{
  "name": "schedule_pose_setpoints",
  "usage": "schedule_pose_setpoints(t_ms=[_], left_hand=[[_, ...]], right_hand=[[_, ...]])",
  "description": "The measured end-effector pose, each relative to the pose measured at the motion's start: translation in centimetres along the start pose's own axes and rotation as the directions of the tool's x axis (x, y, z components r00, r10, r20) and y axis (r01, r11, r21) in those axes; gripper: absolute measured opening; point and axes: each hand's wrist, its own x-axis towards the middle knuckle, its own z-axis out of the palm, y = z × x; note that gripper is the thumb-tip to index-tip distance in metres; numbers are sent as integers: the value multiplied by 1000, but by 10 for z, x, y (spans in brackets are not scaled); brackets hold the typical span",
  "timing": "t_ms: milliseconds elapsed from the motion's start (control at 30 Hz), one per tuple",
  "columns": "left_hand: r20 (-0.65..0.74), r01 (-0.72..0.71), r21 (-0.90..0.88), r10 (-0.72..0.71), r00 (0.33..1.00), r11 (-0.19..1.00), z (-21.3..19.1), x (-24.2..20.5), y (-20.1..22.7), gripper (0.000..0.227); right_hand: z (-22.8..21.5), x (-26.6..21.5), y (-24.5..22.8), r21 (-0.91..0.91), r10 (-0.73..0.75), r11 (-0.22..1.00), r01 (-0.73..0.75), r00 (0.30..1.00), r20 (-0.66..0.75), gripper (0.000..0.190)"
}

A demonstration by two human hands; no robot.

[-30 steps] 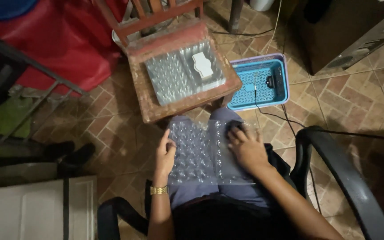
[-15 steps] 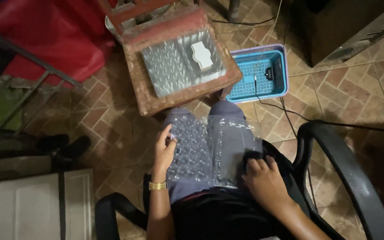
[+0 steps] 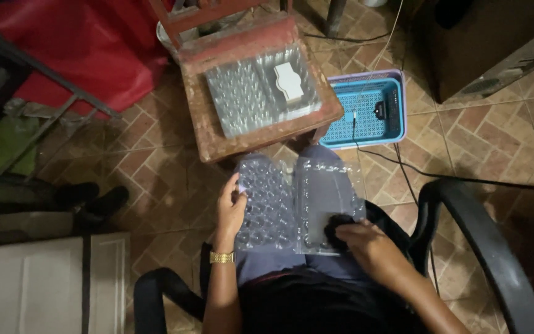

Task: Cleaning plastic molds with a cloth and placing them into protective bubble wrap sleeves.

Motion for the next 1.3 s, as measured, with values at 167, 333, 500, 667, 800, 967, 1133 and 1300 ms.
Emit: schedule_pose_setpoints(t_ms=[167,333,500,667,800,967,1133,1300], left_hand=[[76,84,4,-84,994,996,-6,-6,23,56],[-30,-53,35,54,998,998,4,-5,2,57],[-57,-57,30,59,997,998,1,-5,4,59],[-66,-45,11,45,997,999,6,-4,-3,58],[-49,-65,17,66,997,998,10,1,-16,58],[-62,-63,28,65,996,998,2,-2,4,59],[-48,-50,30,51,998,998,0,-7,5,60],[-75,-78,48,81,994,996,0,-8,5,58]], right_hand=[[14,25,7,-191,-59,981,46,996,-65,54],[4,78,27,-289,-21,957,-15,993,-120,36],[8,86,52,-361,-5,931,-48,989,-145,39],[7,11,-11,-370,-26,929,1,998,-64,34],[28,-11,2,-347,-61,937,38,997,-55,31],[2,62,13,-298,11,954,-36,996,-87,37],[-8,110,41,-178,37,982,-66,986,-160,44],[-32,67,-34,-24,253,967,-255,965,-61,40]])
